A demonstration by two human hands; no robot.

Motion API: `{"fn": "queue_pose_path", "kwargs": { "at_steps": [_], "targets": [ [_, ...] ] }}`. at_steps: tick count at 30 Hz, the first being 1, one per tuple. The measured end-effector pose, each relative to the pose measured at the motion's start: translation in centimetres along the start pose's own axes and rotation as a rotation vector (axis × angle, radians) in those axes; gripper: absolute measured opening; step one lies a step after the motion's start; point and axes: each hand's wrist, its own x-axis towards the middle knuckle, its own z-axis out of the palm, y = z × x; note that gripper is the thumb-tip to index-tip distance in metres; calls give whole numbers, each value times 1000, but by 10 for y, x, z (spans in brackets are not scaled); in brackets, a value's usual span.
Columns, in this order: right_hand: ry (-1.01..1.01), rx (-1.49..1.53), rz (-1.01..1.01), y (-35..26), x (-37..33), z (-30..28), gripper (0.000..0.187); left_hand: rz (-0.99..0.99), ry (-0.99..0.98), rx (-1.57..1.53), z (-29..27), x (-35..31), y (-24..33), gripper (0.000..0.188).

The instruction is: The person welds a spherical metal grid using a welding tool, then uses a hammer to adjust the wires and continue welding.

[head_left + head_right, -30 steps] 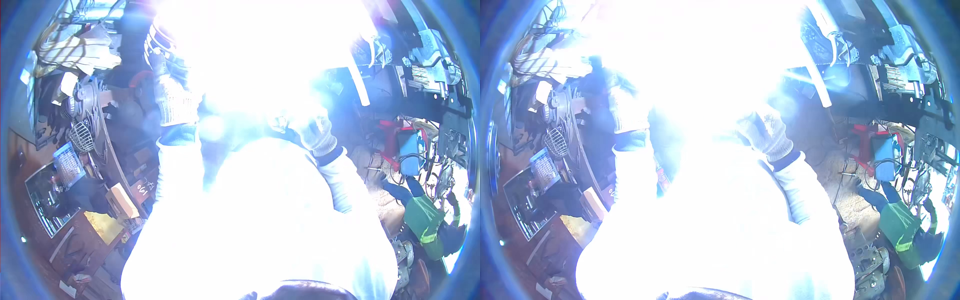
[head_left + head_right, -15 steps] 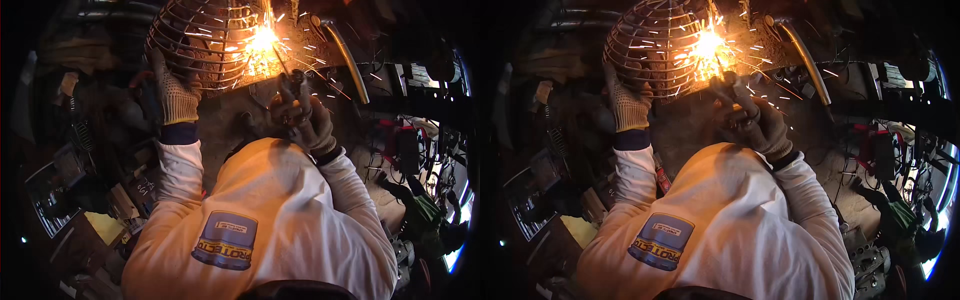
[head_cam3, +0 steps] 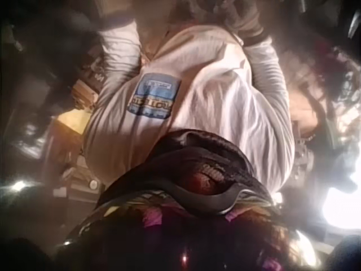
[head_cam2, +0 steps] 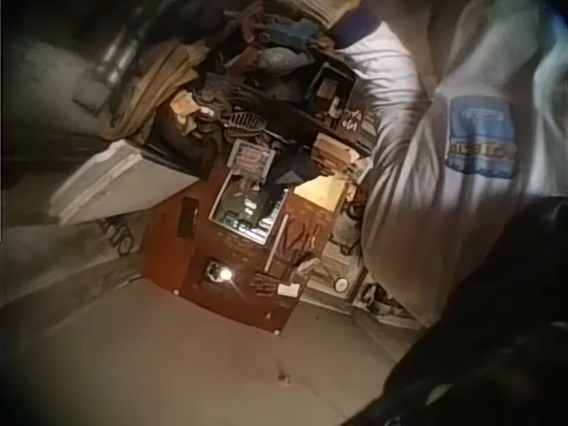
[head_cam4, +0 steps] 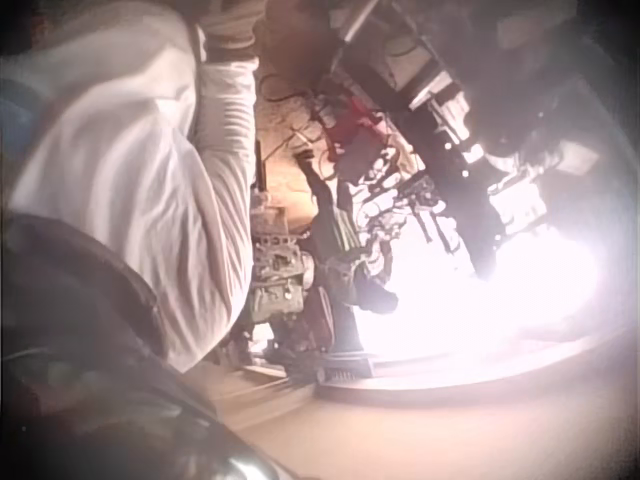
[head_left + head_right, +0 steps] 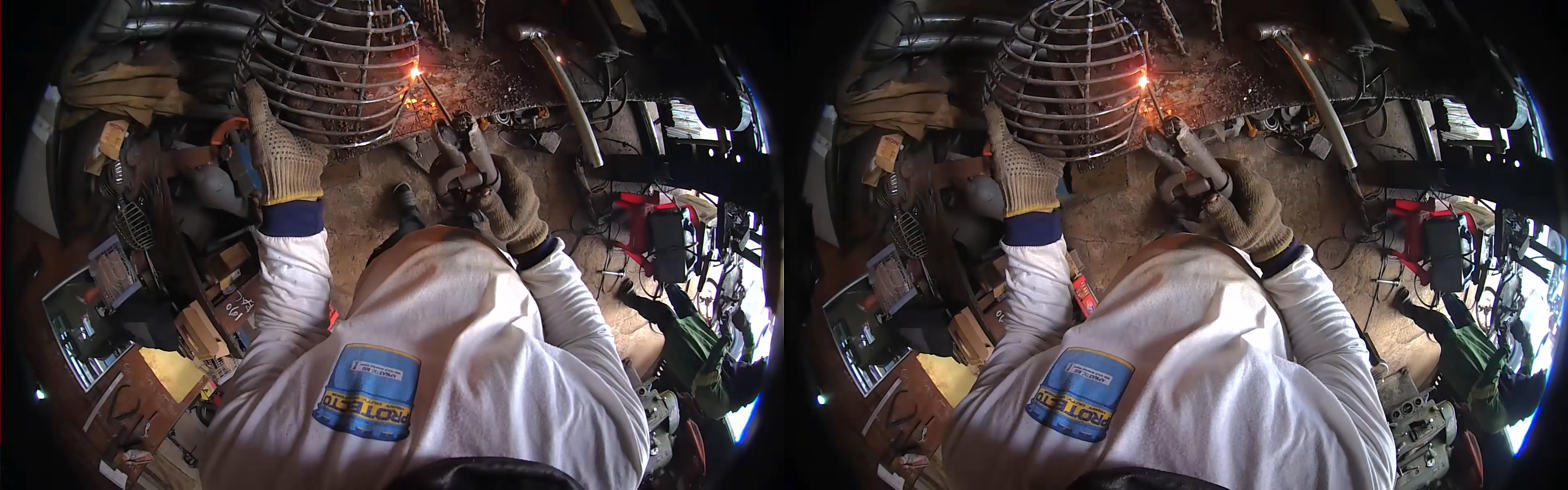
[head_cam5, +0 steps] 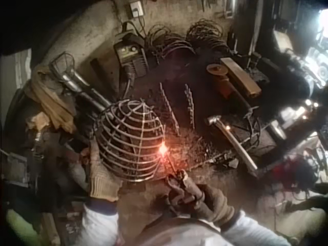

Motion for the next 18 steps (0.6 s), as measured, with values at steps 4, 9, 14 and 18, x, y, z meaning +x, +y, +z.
{"fn": "queue_pose_path", "kwargs": {
  "at_steps": [4, 9, 14, 18],
  "targets": [
    [-12, -23, -10, 0, 3, -1, 61, -21, -53, -41, -3, 1, -1, 53],
    [-23, -52, -54, 1, 7, -4, 58, -14, -19, -21, 3, -4, -2, 52],
    [-24, 61, -33, -5, 8, 0, 54, 49, 7, -5, -6, 4, -5, 46],
    [-3, -112, -137, -2, 11, -2, 53, -18, -44, -58, -11, 6, -2, 39]
  ]
}}
